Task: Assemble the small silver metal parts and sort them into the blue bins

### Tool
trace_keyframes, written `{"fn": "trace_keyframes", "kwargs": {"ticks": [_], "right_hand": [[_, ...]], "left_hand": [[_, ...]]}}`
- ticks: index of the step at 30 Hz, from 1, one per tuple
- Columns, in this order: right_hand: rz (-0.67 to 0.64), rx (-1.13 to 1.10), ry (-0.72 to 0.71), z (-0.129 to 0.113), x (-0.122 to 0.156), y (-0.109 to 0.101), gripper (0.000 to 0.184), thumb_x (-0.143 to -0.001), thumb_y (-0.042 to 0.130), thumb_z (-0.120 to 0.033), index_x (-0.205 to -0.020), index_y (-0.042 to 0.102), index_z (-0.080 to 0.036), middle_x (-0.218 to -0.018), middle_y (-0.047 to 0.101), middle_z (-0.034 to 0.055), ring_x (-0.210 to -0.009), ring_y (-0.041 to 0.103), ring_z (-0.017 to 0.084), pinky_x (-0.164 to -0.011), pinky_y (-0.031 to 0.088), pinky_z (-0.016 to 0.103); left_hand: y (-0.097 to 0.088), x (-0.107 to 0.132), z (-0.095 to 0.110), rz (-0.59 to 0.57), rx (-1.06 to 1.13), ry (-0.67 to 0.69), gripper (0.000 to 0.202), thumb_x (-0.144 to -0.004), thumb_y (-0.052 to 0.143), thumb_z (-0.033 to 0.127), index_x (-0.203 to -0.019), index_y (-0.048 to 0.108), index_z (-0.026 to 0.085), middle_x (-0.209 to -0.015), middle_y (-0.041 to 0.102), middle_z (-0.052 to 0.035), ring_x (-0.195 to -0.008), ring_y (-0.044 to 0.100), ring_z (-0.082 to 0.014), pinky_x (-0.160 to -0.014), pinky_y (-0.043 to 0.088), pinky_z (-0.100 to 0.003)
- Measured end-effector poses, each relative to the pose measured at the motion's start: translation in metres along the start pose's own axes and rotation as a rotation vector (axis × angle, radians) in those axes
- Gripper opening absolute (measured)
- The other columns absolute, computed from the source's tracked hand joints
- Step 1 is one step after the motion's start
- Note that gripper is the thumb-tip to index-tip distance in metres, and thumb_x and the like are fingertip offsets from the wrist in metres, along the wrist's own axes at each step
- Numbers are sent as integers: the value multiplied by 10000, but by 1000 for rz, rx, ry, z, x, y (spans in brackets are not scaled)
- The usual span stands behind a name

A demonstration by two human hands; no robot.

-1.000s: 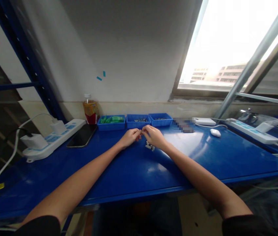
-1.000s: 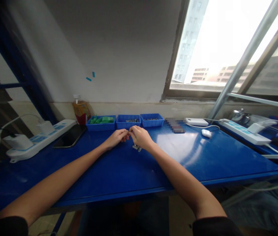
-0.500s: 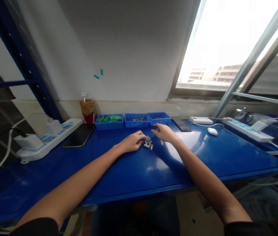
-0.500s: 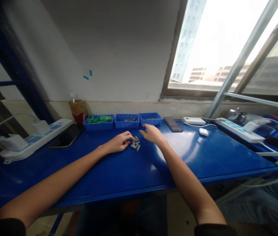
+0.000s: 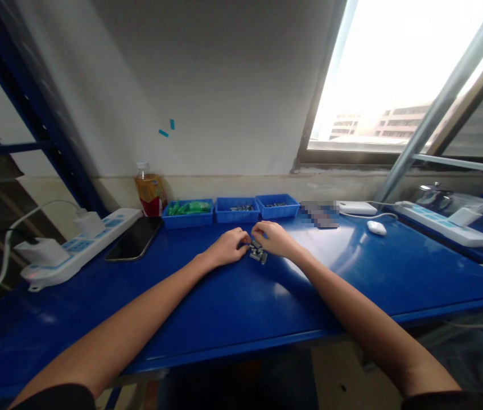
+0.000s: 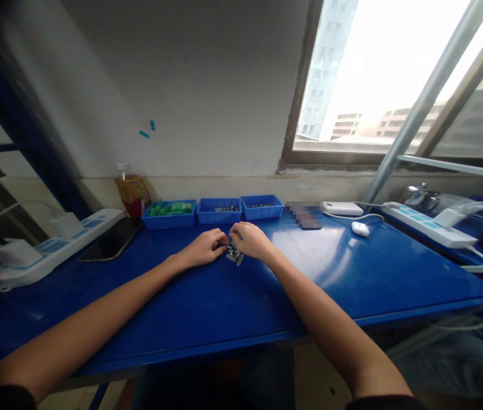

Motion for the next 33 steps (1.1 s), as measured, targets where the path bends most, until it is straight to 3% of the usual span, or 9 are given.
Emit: {"fn": "trace_keyframes", "kwargs": {"ticks": [5, 10, 18, 25, 33], "right_hand": [[-16, -6, -13, 1, -1, 5, 130, -847, 504, -178, -805, 627, -182, -779, 642, 34, -785, 564, 162, -725, 386, 262], [32, -74, -44, -8, 1, 2, 134, -804, 571, -166, -935, 582, -195, -833, 623, 23, -826, 561, 169, -737, 400, 263], [65, 31, -110, -26, 2, 1, 50, -863, 526, -211, -832, 563, -198, -828, 608, 44, -812, 539, 175, -743, 405, 275], [120, -107, -10, -22, 0, 7, 57, -830, 523, -161, -831, 571, -192, -809, 641, 42, -777, 591, 162, -723, 435, 263], [185, -251, 12, -23, 2, 5, 88, -801, 520, -155, -847, 576, -205, -814, 684, 23, -734, 651, 146, -679, 470, 230]], "left_hand": [[-3, -1, -6, 62, 43, -88, 62, -746, 542, 223, -764, 573, 173, -730, 574, -29, -650, 519, -155, -607, 392, -258], [-9, 0, -23, 170, 199, -260, 172, -820, 441, 256, -751, 571, 167, -698, 609, -18, -642, 534, -156, -608, 377, -256], [-10, -2, -25, 170, 250, -263, 170, -803, 445, 265, -708, 546, 167, -616, 555, 13, -584, 475, -136, -558, 314, -236], [-6, -1, -30, 161, 398, -319, 199, -843, 438, 330, -747, 514, 172, -578, 518, 31, -558, 508, -131, -556, 356, -234], [-8, 1, -28, 191, 446, -290, 202, -876, 410, 346, -759, 457, 189, -626, 548, 28, -583, 520, -127, -596, 384, -243]]}}
Point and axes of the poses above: each hand's wrist, its own x-axis away from the middle knuckle, its own y-axis out of the palm, z = x × y, the point moved 7 cm from there along -x, towards the middle knuckle
